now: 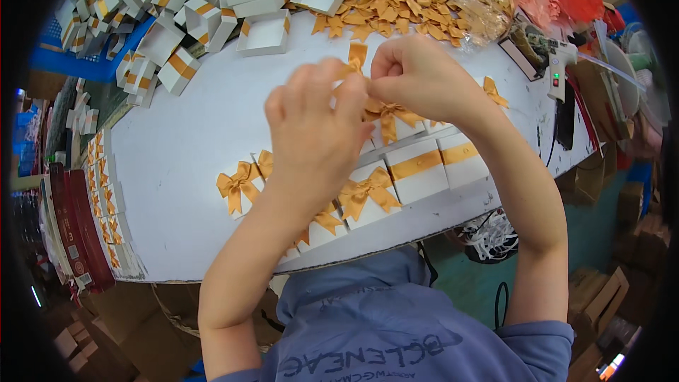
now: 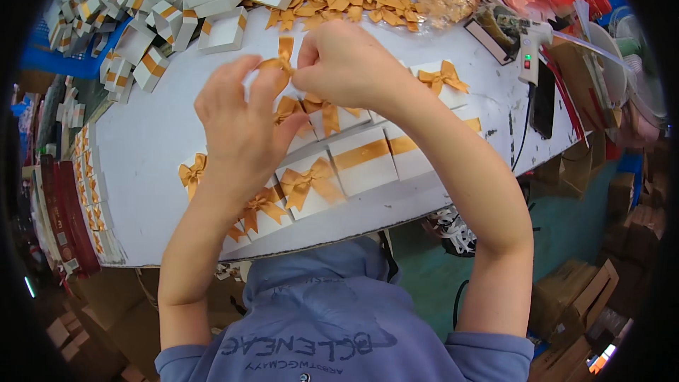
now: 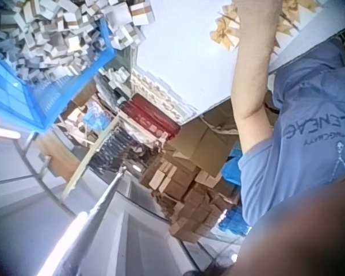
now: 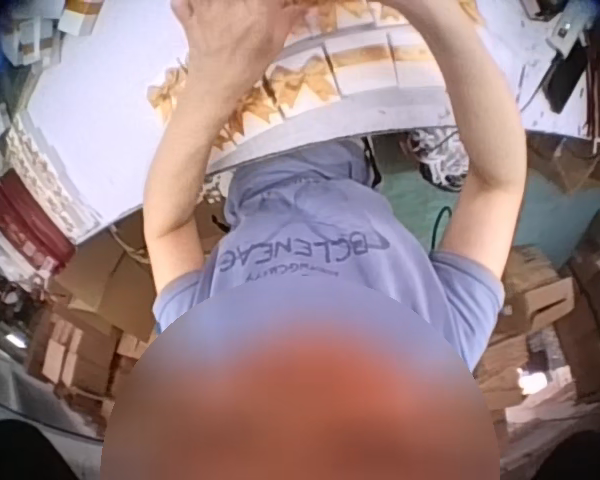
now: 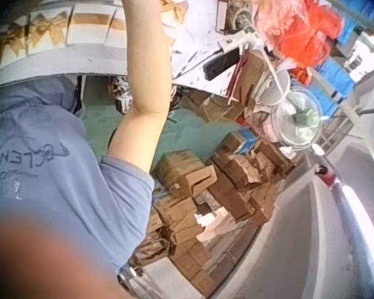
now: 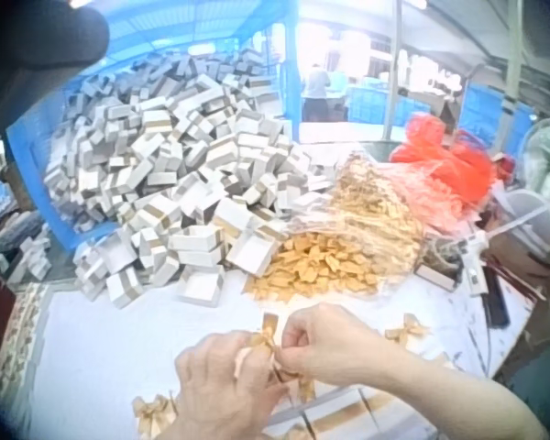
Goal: Applying decorative bows to small gift boxes using a hot glue gun.
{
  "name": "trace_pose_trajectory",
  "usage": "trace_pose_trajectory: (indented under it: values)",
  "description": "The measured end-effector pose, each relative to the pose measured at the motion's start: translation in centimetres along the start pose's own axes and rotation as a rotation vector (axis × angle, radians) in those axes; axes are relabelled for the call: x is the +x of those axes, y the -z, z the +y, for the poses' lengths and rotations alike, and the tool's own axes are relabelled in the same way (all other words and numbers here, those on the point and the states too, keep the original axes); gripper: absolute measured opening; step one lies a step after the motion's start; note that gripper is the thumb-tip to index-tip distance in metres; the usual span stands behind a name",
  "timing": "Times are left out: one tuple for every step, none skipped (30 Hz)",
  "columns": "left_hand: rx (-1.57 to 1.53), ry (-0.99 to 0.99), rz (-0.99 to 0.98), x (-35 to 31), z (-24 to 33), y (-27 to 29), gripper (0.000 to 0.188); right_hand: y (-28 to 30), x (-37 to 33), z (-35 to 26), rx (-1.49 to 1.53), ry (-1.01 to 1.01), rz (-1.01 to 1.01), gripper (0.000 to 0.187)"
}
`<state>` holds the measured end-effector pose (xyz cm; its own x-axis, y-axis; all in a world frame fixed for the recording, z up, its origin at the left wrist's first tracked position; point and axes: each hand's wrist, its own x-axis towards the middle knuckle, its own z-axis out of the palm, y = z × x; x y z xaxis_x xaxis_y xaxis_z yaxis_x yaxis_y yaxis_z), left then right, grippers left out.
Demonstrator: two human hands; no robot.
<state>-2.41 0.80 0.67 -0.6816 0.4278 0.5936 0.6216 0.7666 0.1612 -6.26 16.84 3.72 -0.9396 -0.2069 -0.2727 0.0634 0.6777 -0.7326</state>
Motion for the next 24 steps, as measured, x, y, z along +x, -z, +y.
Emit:
trace_pose_trajectory:
  values:
    - [-0.006, -0.008, -0.001, -0.1, 0.0, -0.3, 0.031, 0.1, -0.6, 0.3, 0.002, -0.006, 0.008, 0.013]
    - [-0.065, -0.068, 0.025, -0.2, -0.2, -0.6, 0.030, 0.3, -1.3, 0.8, 0.158, -0.019, -0.063, 0.016]
    - [-0.123, -0.126, 0.051, -0.2, -0.2, -0.8, 0.029, 0.3, -1.9, 1.1, 0.315, -0.029, -0.135, 0.018]
    - [-0.125, -0.131, 0.053, -0.2, 0.1, -0.7, 0.029, 0.0, -2.7, 1.3, 0.315, -0.029, -0.129, 0.018]
    - [-0.400, 0.131, 0.081, 0.0, 0.7, -0.7, 0.027, -0.5, -3.7, 1.8, 0.564, 0.015, 0.107, 0.018]
    - [-0.661, 0.399, 0.107, 0.1, 1.1, -0.6, 0.025, -0.9, -4.5, 2.2, 0.810, 0.071, 0.338, 0.018]
    - [-0.662, 0.395, 0.110, 0.2, 1.6, -0.6, 0.025, -1.3, -5.0, 2.7, 0.809, 0.075, 0.341, 0.018]
    - [-1.068, 0.590, 0.133, 0.2, 2.1, -0.7, 0.022, -1.8, -5.6, 3.3, 0.877, 0.079, 0.240, 0.025]
    - [-1.475, 0.784, 0.151, 0.1, 2.7, -0.8, 0.019, -2.1, -6.2, 3.5, 0.944, 0.084, 0.137, 0.031]
    - [-1.485, 0.783, 0.094, -0.2, 3.3, -0.7, 0.018, -2.5, -6.7, 3.3, 0.989, 0.070, 0.102, 0.026]
    - [-1.488, 0.778, 0.087, -0.5, 4.0, -0.6, 0.018, -2.7, -7.0, 3.2, 0.991, 0.070, 0.110, 0.026]
    - [-1.487, 0.760, 0.081, -0.7, 4.7, -0.6, 0.019, -2.9, -7.3, 3.3, 0.960, 0.079, 0.151, 0.023]
    - [-1.486, 0.742, 0.075, -0.9, 5.2, -0.6, 0.019, -3.1, -7.6, 3.4, 0.928, 0.087, 0.191, 0.021]
    - [-1.497, 0.746, 0.088, -1.2, 5.3, -0.8, 0.017, -3.4, -7.7, 3.4, 0.913, 0.091, 0.270, 0.018]
    - [-1.498, 0.744, 0.085, -1.6, 5.5, -1.2, 0.017, -3.6, -7.8, 3.9, 0.914, 0.090, 0.274, 0.018]
    - [-1.465, 0.742, 0.093, -2.0, 5.6, -1.6, 0.011, -3.7, -7.9, 4.4, 0.922, 0.096, 0.304, 0.016]
    - [-1.431, 0.744, 0.103, -2.4, 5.8, -1.9, 0.006, -3.8, -8.0, 4.8, 0.930, 0.101, 0.330, 0.013]
    - [-1.431, 0.747, 0.101, -2.7, 6.0, -2.0, 0.006, -3.8, -8.2, 5.2, 0.930, 0.097, 0.330, 0.013]
    - [-1.274, 0.677, 0.057, -3.1, 6.1, -2.1, 0.008, -3.7, -8.5, 5.7, 0.875, 0.085, 0.298, 0.011]
    - [-1.117, 0.605, 0.013, -3.5, 6.3, -2.2, 0.013, -3.6, -8.7, 6.1, 0.820, 0.073, 0.269, 0.010]
    - [-1.117, 0.607, 0.009, -4.0, 6.3, -2.1, 0.013, -3.6, -9.0, 6.7, 0.822, 0.069, 0.269, 0.010]
    - [-0.980, 0.532, -0.068, -4.5, 6.4, -1.9, 0.017, -3.8, -9.2, 7.4, 0.717, 0.055, 0.247, 0.010]
    - [-0.841, 0.457, -0.144, -5.0, 6.4, -1.8, 0.022, -4.1, -9.3, 7.8, 0.613, 0.040, 0.225, 0.011]
    - [-0.782, 0.448, -0.194, -5.3, 6.5, -1.9, 0.023, -4.4, -9.4, 8.1, 0.616, 0.038, 0.224, 0.011]
